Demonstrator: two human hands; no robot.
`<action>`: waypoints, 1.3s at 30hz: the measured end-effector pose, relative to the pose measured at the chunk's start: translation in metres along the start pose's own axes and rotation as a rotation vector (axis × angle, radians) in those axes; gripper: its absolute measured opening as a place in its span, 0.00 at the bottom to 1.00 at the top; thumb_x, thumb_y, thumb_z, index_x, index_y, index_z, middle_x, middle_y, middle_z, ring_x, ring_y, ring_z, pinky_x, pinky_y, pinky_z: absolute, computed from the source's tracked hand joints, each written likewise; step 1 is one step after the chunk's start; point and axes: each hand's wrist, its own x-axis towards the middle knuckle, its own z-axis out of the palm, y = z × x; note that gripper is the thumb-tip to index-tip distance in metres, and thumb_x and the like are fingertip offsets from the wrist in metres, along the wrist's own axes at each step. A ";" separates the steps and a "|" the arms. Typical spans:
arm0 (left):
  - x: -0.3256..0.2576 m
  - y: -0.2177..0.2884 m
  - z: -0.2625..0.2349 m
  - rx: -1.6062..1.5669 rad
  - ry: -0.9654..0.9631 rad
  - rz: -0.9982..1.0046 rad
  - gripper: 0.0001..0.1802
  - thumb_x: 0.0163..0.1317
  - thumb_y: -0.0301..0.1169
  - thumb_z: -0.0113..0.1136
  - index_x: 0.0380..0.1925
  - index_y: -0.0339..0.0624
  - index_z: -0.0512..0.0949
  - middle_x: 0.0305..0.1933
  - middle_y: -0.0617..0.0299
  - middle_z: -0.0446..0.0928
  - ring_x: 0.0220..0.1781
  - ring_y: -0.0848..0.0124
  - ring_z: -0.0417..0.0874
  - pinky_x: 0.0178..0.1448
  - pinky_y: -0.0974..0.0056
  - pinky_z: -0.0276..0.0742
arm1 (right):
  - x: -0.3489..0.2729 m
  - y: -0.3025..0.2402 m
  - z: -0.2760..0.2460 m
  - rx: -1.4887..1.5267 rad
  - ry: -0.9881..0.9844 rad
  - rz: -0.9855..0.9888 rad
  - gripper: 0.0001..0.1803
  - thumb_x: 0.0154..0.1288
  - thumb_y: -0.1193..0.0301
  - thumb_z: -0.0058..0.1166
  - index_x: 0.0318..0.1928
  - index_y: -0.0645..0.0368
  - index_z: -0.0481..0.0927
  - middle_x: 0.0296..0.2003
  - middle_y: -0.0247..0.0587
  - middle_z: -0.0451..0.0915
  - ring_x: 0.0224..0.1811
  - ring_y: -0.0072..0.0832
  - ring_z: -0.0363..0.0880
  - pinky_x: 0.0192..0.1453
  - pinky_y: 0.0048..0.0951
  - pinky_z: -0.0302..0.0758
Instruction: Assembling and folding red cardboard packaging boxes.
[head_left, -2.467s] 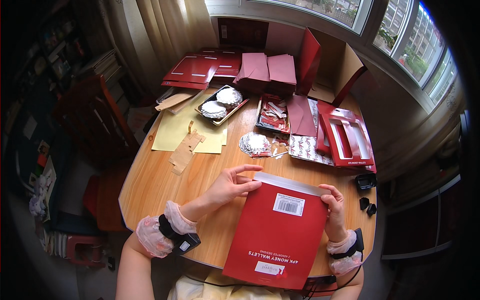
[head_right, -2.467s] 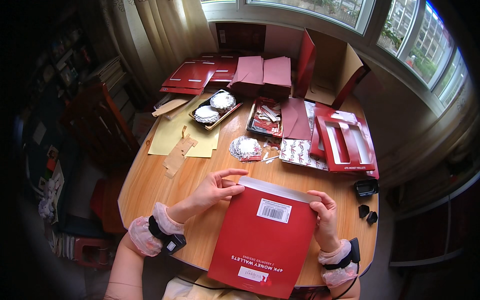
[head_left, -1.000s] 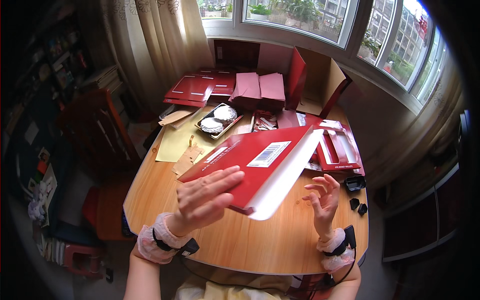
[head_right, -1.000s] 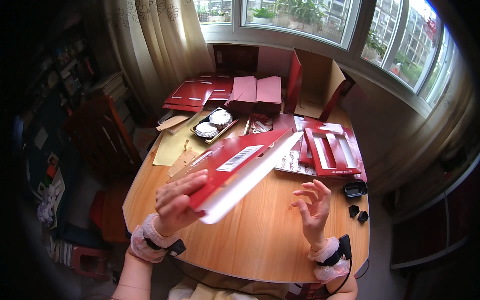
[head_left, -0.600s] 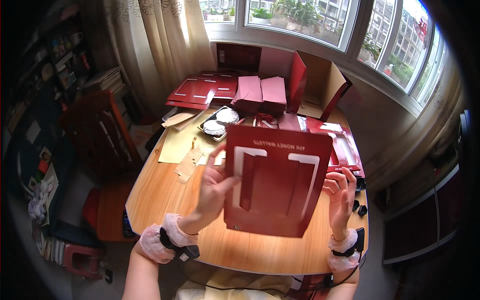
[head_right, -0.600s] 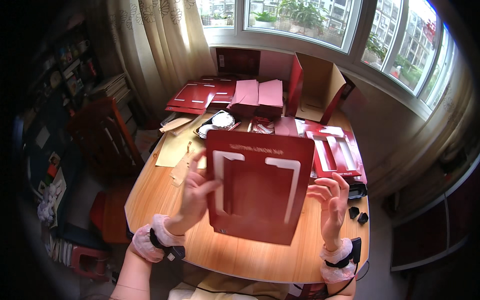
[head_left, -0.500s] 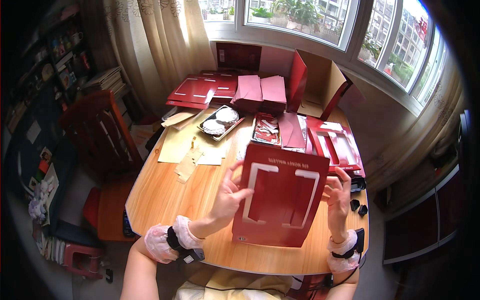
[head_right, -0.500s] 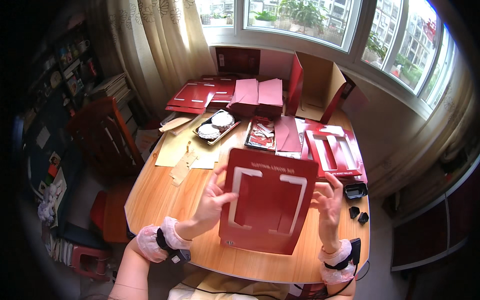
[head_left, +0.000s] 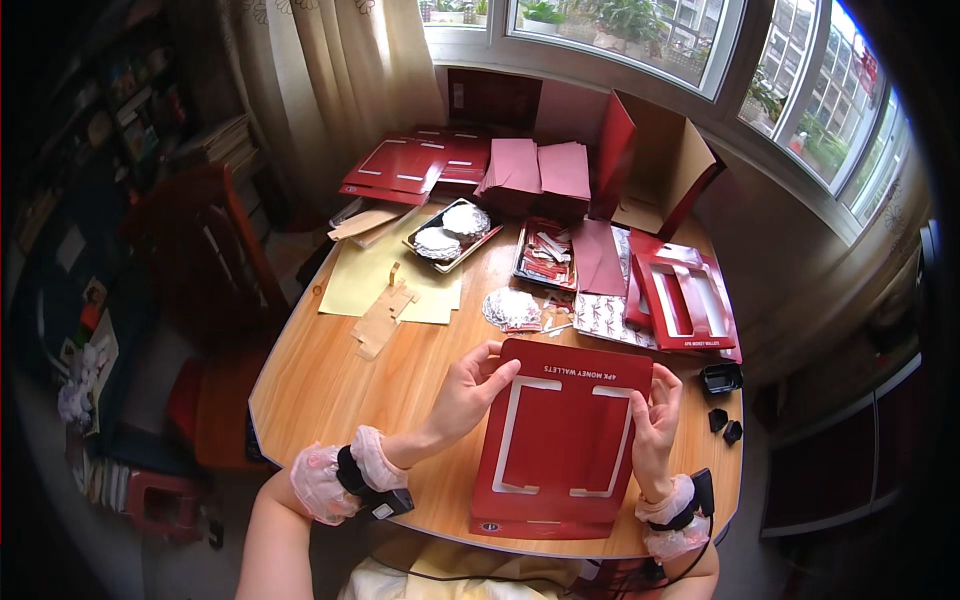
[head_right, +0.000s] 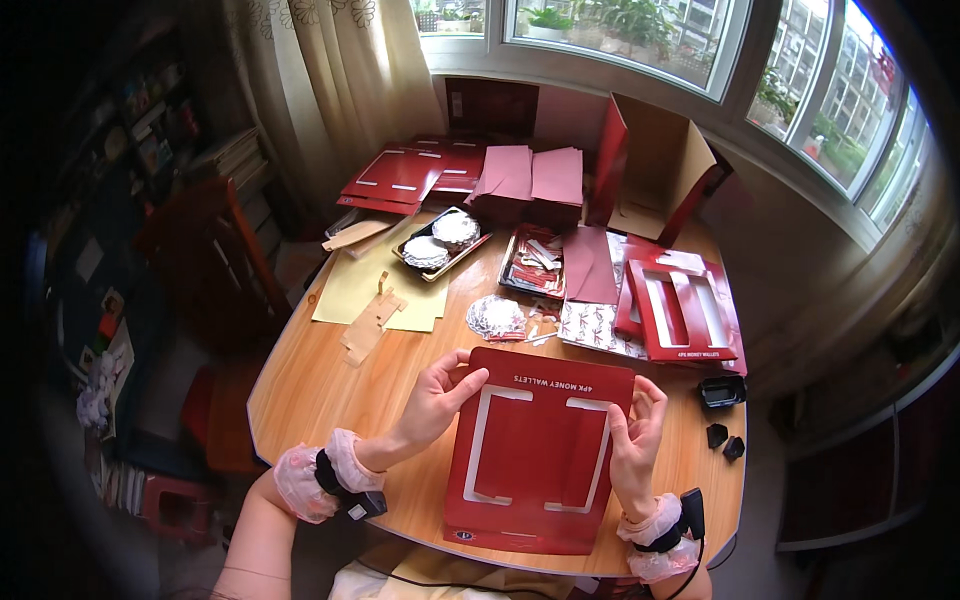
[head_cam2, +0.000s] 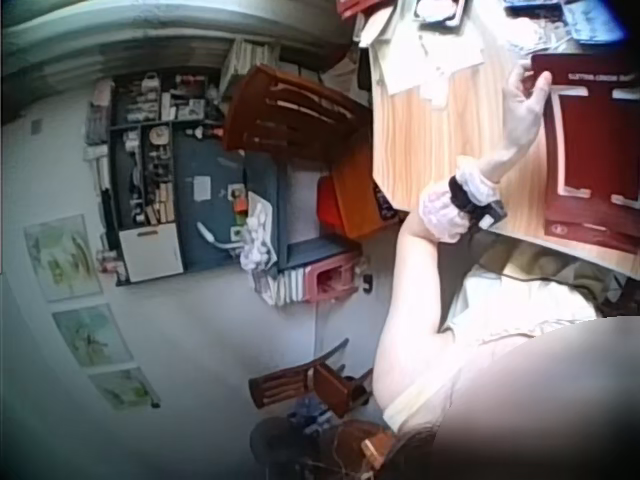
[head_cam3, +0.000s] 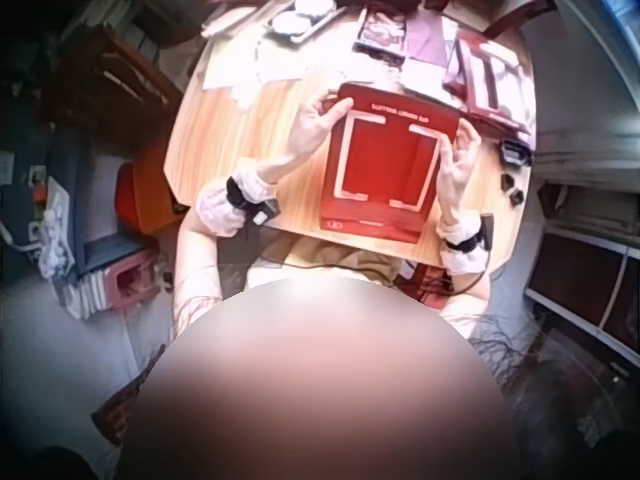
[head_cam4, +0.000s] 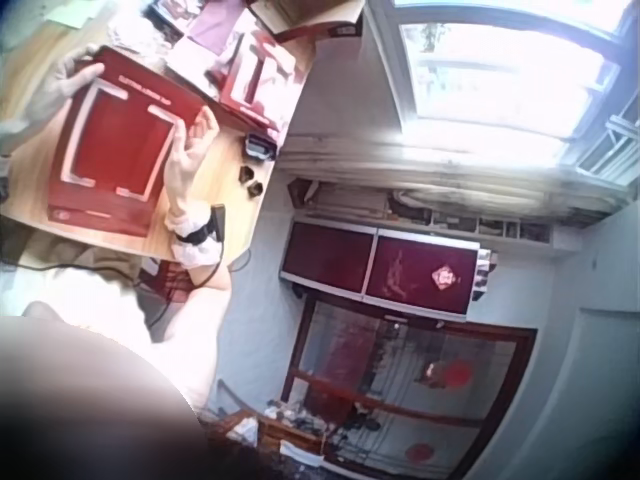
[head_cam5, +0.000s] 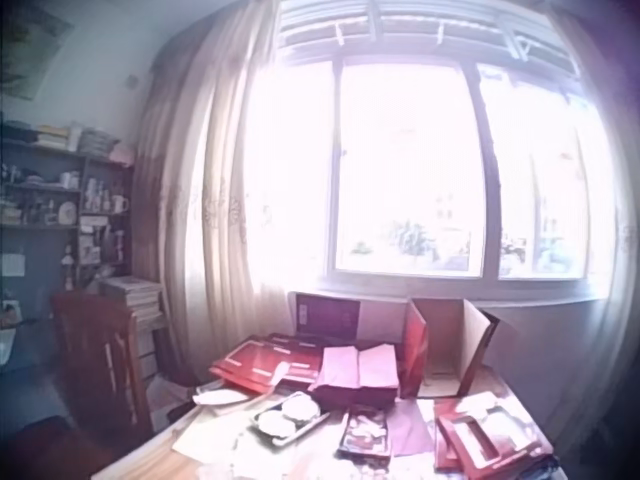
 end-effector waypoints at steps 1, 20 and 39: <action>0.001 -0.002 -0.002 -0.003 0.000 -0.004 0.10 0.73 0.28 0.54 0.49 0.37 0.74 0.44 0.60 0.84 0.43 0.78 0.83 0.49 0.72 0.79 | 0.001 0.005 -0.002 -0.077 0.032 -0.056 0.20 0.72 0.79 0.50 0.61 0.61 0.63 0.50 0.42 0.78 0.50 0.20 0.78 0.53 0.20 0.76; 0.008 -0.015 -0.008 -0.109 0.007 -0.137 0.09 0.75 0.31 0.52 0.47 0.44 0.64 0.36 0.60 0.84 0.32 0.79 0.84 0.33 0.74 0.80 | 0.005 0.016 -0.010 -0.072 0.085 0.057 0.08 0.70 0.74 0.59 0.41 0.59 0.72 0.36 0.31 0.79 0.36 0.12 0.75 0.40 0.15 0.72; 0.005 -0.014 -0.014 -0.005 -0.298 -0.324 0.15 0.75 0.37 0.52 0.54 0.40 0.77 0.46 0.67 0.82 0.44 0.81 0.82 0.45 0.72 0.81 | 0.017 0.018 -0.033 0.198 0.066 0.215 0.05 0.74 0.71 0.54 0.37 0.57 0.75 0.33 0.28 0.78 0.33 0.12 0.75 0.39 0.15 0.75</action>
